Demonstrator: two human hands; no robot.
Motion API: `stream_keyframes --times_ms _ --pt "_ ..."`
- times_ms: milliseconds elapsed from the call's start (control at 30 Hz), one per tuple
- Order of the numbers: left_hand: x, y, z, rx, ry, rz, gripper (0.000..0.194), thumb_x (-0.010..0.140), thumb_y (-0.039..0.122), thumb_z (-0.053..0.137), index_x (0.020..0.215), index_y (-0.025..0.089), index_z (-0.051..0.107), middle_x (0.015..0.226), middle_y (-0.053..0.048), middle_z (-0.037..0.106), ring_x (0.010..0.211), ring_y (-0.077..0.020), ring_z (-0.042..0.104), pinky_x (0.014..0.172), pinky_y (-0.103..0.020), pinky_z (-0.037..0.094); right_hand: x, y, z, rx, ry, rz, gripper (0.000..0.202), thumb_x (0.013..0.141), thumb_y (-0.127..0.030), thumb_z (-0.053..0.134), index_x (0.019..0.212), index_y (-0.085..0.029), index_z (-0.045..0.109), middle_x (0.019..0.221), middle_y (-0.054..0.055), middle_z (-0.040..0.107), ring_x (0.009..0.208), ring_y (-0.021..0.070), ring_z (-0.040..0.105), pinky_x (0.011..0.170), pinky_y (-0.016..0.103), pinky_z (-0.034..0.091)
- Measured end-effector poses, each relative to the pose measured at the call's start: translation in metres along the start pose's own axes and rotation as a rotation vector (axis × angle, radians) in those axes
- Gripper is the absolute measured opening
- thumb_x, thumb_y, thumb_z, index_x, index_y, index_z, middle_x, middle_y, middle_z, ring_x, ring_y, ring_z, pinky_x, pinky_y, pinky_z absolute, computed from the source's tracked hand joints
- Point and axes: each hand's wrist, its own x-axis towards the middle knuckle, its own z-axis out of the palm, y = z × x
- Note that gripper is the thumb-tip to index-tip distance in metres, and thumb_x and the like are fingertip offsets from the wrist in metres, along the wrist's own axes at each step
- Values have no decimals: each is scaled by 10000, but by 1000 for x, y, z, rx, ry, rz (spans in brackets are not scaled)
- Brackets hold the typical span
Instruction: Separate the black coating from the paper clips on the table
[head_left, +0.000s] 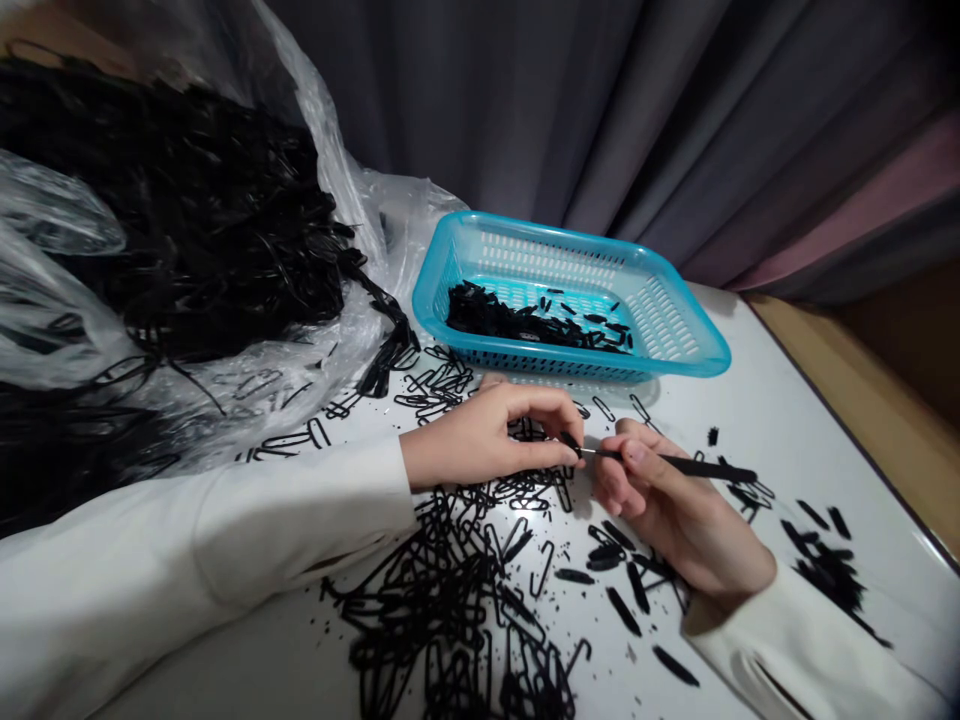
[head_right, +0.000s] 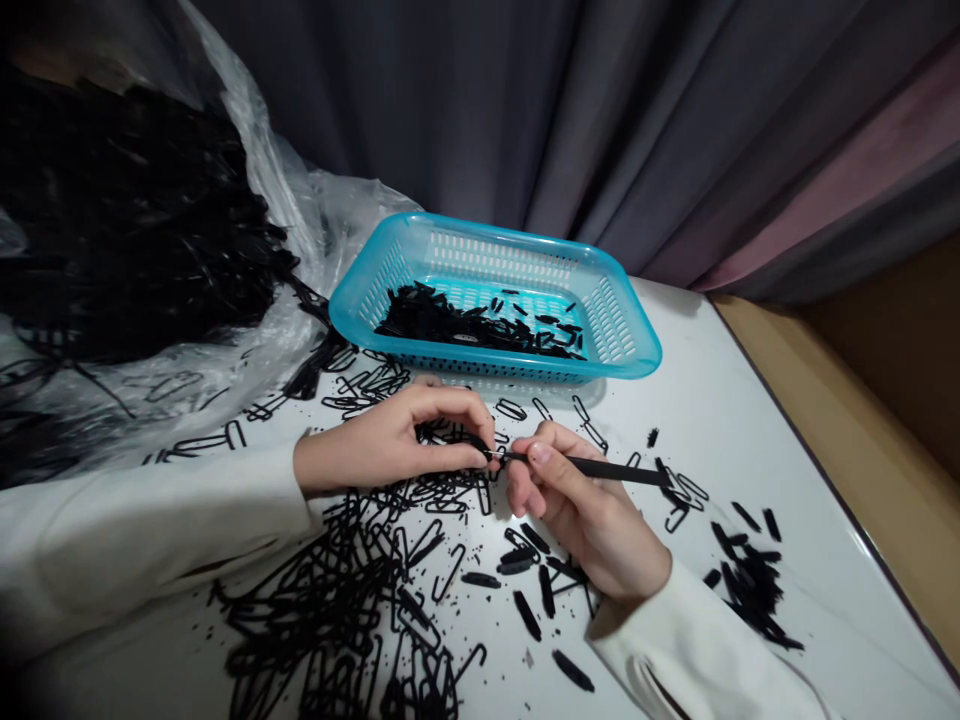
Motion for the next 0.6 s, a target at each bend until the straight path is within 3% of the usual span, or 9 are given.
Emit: stream_keyframes --times_ms 600 --pt "-1 3 4 44 -2 -5 46 836 174 627 877 154 628 873 -8 674 859 -114 616 851 -263 470 3 3 -4 100 -71 19 158 936 -284 525 855 -185 616 585 -32 523 589 68 475 625 179 408"
